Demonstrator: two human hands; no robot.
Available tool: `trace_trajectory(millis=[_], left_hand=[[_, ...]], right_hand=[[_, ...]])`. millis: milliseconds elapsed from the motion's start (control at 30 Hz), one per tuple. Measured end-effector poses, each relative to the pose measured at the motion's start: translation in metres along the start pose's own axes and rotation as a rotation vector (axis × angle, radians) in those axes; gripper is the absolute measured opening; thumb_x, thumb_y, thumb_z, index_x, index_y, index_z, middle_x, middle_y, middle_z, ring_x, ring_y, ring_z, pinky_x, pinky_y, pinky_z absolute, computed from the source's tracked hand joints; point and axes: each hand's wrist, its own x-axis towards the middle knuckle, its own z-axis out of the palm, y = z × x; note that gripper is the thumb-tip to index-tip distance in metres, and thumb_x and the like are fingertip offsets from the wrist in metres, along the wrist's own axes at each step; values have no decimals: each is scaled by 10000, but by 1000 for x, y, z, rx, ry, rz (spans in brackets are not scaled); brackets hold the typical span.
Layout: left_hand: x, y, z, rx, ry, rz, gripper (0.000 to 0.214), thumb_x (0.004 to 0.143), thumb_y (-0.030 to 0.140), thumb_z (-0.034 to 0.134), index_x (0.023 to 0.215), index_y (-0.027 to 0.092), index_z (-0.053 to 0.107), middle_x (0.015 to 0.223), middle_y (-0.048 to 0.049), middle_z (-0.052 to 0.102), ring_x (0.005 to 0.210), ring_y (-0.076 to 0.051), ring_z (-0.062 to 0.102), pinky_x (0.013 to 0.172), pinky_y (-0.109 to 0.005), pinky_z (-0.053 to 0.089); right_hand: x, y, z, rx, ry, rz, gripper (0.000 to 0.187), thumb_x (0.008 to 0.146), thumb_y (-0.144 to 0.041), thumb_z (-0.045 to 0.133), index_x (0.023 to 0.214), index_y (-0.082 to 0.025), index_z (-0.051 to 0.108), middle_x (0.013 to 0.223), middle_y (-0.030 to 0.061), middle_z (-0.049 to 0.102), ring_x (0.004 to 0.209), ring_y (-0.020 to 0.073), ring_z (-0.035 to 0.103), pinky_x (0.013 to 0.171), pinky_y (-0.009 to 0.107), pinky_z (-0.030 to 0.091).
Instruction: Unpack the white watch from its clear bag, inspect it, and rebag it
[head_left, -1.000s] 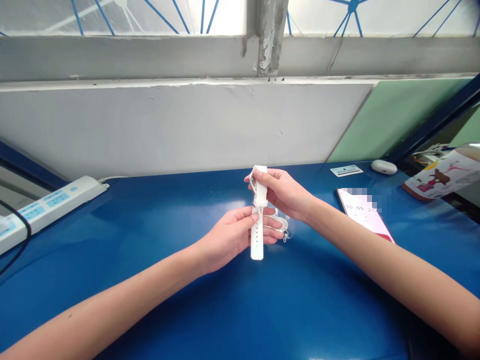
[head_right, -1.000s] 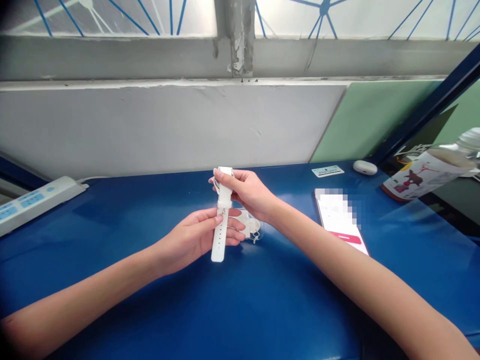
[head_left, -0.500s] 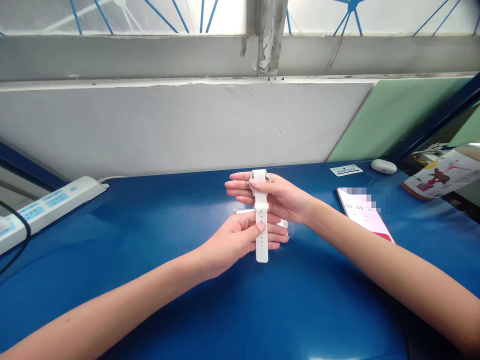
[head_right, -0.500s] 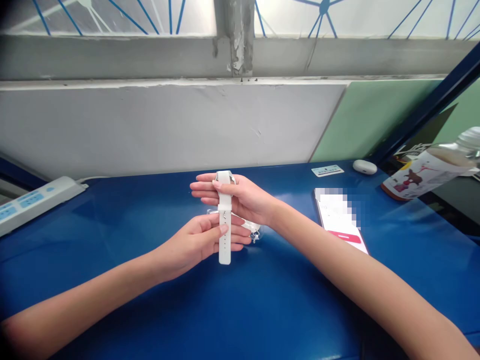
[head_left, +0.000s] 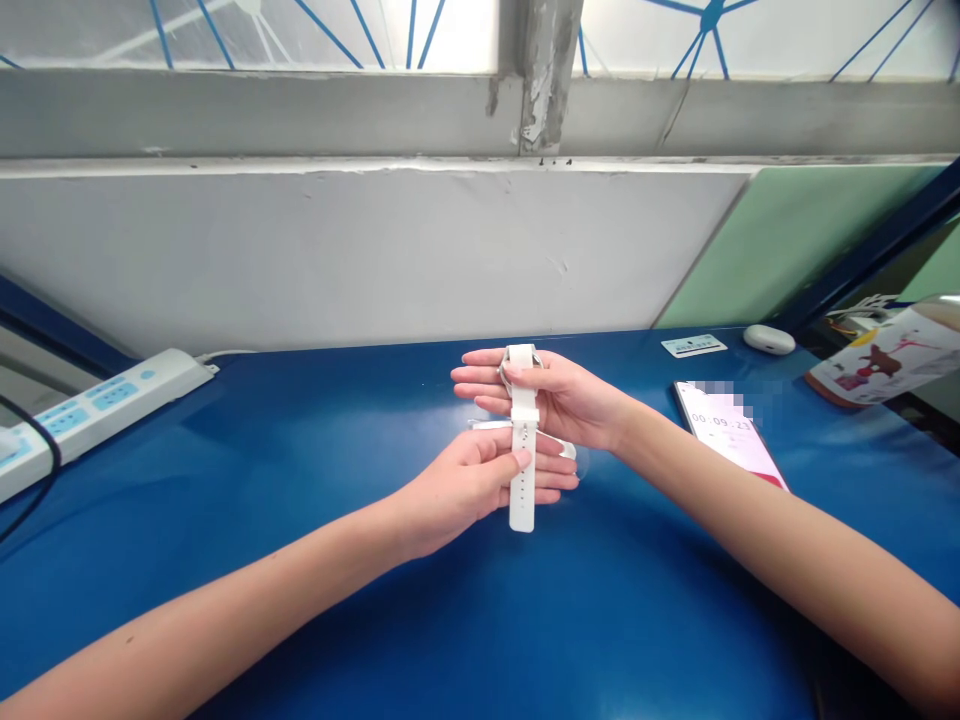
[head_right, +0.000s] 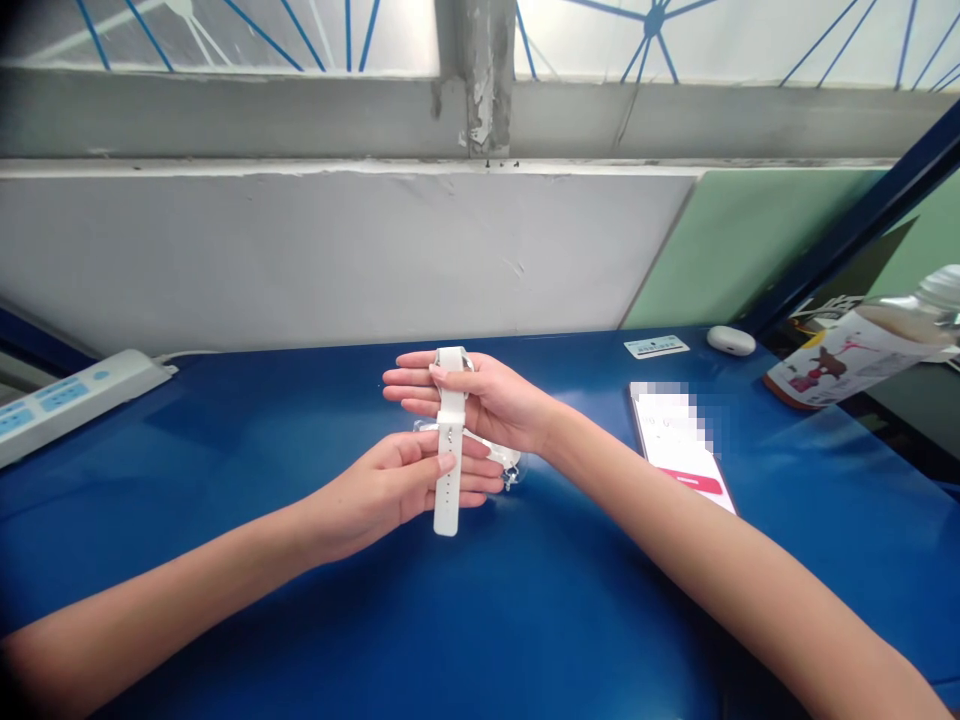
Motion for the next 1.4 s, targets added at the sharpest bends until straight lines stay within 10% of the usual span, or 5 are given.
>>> trace_trajectory(millis=[633, 900, 1400], left_hand=[[-1, 1, -4, -32, 16, -34, 271, 901, 303, 672, 1056, 86, 717, 1132, -199, 718, 1088, -342, 677, 997, -478, 472], [-6, 1, -9, -278, -247, -47, 836, 826, 697, 520, 1359, 53, 526, 1350, -259, 584, 1278, -423, 520, 1055, -521, 353], [1, 2, -16, -164, -43, 167, 500, 867, 171, 670, 1350, 134, 548, 1444, -161, 532, 1394, -340, 424, 1132, -471, 347]], right_hand=[[0, -2, -3, 51, 12, 21, 249, 926, -163, 601, 1168, -171, 658, 911, 21, 697, 754, 109, 658, 725, 226, 559], [-1, -26, -6, 200, 303, -112, 448, 956, -363, 335, 1152, -75, 617, 688, 32, 552, 552, 146, 477, 565, 285, 487], [-3, -15, 4, -325, 222, -190, 184, 812, -343, 767, 937, -208, 755, 834, 10, 685, 797, 144, 623, 737, 284, 510]])
